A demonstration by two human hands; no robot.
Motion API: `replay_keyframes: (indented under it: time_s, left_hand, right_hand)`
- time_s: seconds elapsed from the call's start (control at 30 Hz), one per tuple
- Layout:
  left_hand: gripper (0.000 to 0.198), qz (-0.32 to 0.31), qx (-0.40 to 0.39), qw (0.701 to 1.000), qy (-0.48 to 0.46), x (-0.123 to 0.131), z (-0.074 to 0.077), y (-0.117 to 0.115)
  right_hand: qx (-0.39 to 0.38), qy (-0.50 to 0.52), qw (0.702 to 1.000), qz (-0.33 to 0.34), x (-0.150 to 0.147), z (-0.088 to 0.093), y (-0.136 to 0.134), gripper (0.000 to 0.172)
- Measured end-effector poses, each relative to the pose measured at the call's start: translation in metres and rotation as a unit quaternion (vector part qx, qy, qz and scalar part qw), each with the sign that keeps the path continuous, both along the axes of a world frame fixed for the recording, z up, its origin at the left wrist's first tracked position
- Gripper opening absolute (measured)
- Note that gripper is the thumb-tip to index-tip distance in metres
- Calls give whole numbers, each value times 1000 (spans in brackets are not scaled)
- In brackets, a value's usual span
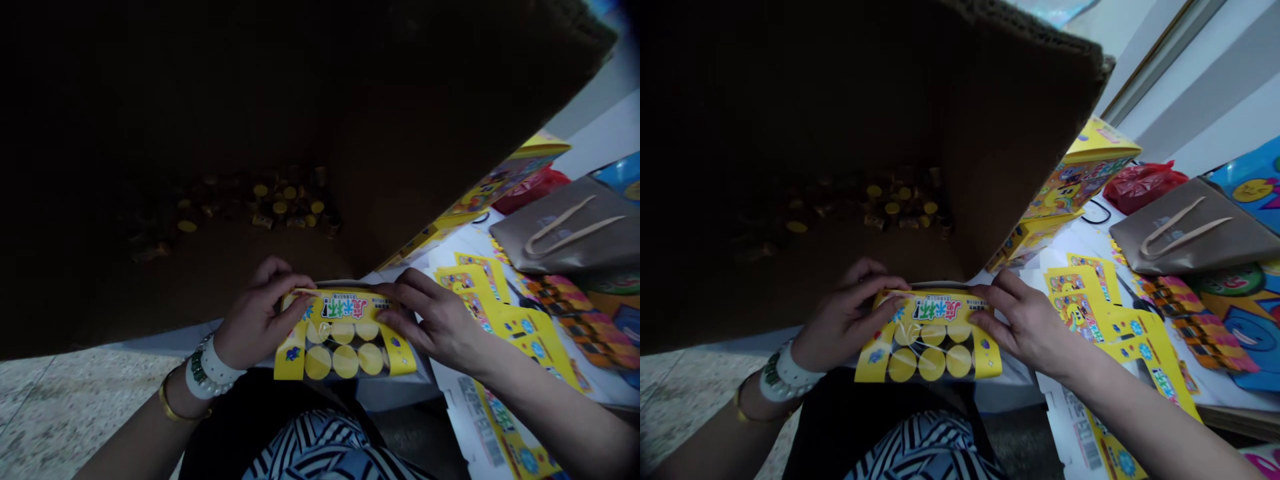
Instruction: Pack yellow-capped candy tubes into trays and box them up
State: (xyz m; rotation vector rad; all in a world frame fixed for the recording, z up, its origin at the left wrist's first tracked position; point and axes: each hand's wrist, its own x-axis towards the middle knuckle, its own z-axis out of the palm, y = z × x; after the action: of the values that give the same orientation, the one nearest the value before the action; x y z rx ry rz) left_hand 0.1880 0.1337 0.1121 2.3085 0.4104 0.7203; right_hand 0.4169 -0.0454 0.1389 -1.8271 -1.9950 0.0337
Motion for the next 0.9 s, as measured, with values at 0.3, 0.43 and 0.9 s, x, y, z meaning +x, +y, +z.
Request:
replay_keyframes:
  time_s: [0.3,0.43,0.9]
  left_hand:
    - [23,4,9,999,38,-1,2,1]
    - [25,-5,43,996,77,-3,11,4]
    - [21,-104,257,952,126,70,20,-29]
  right_hand:
    - [-54,-62,997,11,9,7,9,33]
    - [-83,-106,990,51,18,14,20,38]
    - [-38,7,996,79,28,5,21,24]
